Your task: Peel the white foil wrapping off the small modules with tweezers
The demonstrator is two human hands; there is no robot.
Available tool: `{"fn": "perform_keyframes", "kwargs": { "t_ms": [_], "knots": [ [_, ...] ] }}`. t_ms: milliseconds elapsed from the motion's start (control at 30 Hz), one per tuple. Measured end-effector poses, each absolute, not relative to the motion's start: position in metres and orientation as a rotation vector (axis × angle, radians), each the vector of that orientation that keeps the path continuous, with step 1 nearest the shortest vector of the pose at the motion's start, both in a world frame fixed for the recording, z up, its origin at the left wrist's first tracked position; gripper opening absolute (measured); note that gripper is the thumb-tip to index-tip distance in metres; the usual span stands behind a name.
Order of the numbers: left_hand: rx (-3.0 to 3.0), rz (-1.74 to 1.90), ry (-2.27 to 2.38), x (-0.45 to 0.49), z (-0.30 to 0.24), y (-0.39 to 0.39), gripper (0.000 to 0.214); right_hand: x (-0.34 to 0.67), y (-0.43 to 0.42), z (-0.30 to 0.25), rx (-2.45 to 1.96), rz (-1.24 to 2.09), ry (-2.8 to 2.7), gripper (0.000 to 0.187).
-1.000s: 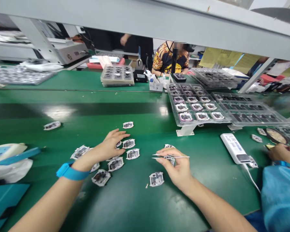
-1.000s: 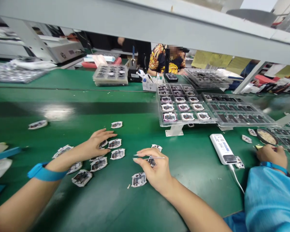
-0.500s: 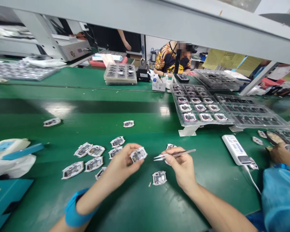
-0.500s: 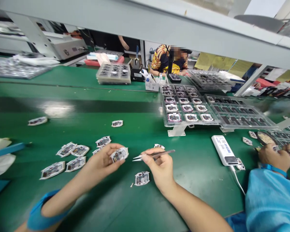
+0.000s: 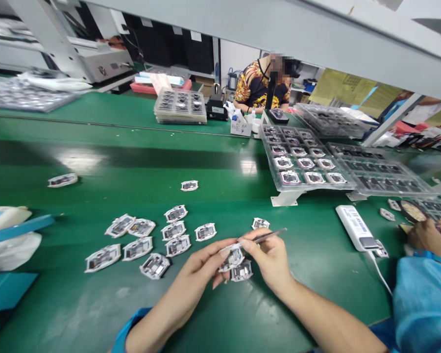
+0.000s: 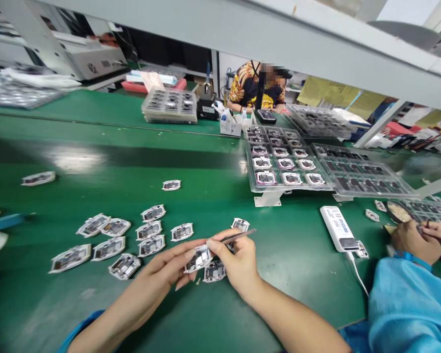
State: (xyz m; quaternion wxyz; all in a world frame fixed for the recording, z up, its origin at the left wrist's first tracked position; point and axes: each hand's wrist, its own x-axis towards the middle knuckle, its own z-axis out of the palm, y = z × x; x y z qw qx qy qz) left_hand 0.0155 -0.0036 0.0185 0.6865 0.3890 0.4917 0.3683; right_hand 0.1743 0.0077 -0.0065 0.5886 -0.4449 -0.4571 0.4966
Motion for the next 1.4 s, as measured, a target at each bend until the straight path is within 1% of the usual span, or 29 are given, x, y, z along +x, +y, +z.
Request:
{"fn": "perform_keyframes", "kwargs": {
  "t_ms": [100,200,367,467,567,867,1067,1167,1400],
  "knots": [
    [0.804,0.844,1.131,0.018,0.017,-0.004,0.039,0.173,0.007,-0.007,-1.001,1.176,-1.078,0.021],
    [0.75,0.821,1.169,0.019,0.019,-0.002,0.037,0.174,0.006,-0.007,-0.956,1.127,-1.158,0.019],
    [0.739,0.797,1.189,0.016,0.02,0.0,0.033,0.179,0.004,0.0,-0.8,0.782,-1.504,0.004],
    [0.74,0.79,1.189,0.015,0.021,0.001,0.037,0.182,0.004,0.007,-0.681,0.598,-1.652,0.006],
    [0.736,0.793,1.191,0.014,0.022,0.001,0.04,0.185,0.004,0.012,-0.655,0.53,-1.727,0.007],
    [0.703,0.741,1.219,0.015,0.023,-0.001,0.041,0.183,0.006,0.007,-0.687,0.61,-1.664,0.011],
    [0.735,0.713,1.233,0.015,0.021,-0.001,0.038,0.181,0.004,0.001,-0.852,0.908,-1.43,0.01],
    [0.766,0.701,1.239,0.016,0.019,-0.002,0.037,0.181,0.004,0.002,-0.915,0.993,-1.384,0.008],
    [0.828,0.68,1.247,0.015,0.013,0.0,0.041,0.184,0.004,0.007,-0.908,0.914,-1.571,0.007]
  ]
}}
